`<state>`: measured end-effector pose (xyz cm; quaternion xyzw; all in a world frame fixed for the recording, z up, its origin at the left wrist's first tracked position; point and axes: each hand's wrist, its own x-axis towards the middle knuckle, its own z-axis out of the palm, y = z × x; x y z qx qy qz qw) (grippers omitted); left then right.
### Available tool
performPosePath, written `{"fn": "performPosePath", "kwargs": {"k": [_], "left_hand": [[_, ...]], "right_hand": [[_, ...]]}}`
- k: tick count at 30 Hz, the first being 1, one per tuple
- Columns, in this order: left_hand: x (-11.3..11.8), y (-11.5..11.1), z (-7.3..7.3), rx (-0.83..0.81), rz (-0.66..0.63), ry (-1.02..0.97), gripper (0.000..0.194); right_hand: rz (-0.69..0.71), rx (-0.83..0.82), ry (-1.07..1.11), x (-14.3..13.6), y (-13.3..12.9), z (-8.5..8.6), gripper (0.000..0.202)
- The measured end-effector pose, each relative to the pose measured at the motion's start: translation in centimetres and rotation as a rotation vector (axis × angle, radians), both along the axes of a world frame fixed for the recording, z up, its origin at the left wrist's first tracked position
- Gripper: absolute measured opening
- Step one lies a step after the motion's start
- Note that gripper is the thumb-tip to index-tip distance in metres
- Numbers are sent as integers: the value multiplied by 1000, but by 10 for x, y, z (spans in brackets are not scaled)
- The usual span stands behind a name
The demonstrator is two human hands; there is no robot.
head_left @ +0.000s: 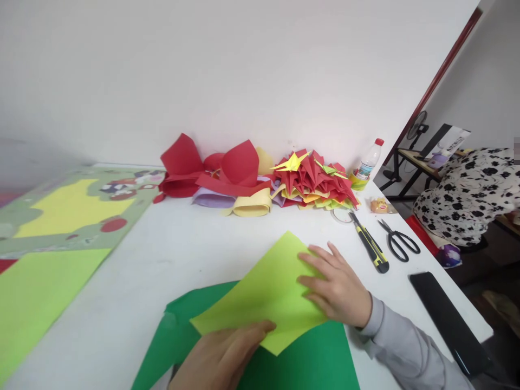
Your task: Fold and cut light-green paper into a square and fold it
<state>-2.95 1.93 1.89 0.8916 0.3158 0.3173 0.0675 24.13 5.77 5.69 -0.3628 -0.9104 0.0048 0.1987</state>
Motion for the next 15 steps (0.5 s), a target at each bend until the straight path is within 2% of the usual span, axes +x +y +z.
{"fn": "performPosePath", "kwargs": {"k": [2, 6, 7, 10, 11, 15], "left_hand": [[3, 1, 2, 25, 12, -24, 25], [17, -2, 3, 28, 102, -84, 27], [19, -4, 4, 18, 125, -99, 27], [17, -8, 6, -92, 114, -92, 26], [12, -8, 7, -148, 94, -75, 28], [-24, -3, 0, -239, 63, -80, 55]], "right_hand": [[40, -176, 39, 3, 0, -3, 29], [120, -476, 38, 4, -3, -6, 70], [149, -501, 27, 2, -4, -6, 71], [224, -509, 24, 0, -3, -3, 39], [258, -514, 54, 0, -1, -2, 34], [421, -620, 265, 10, 13, 0, 41]]}}
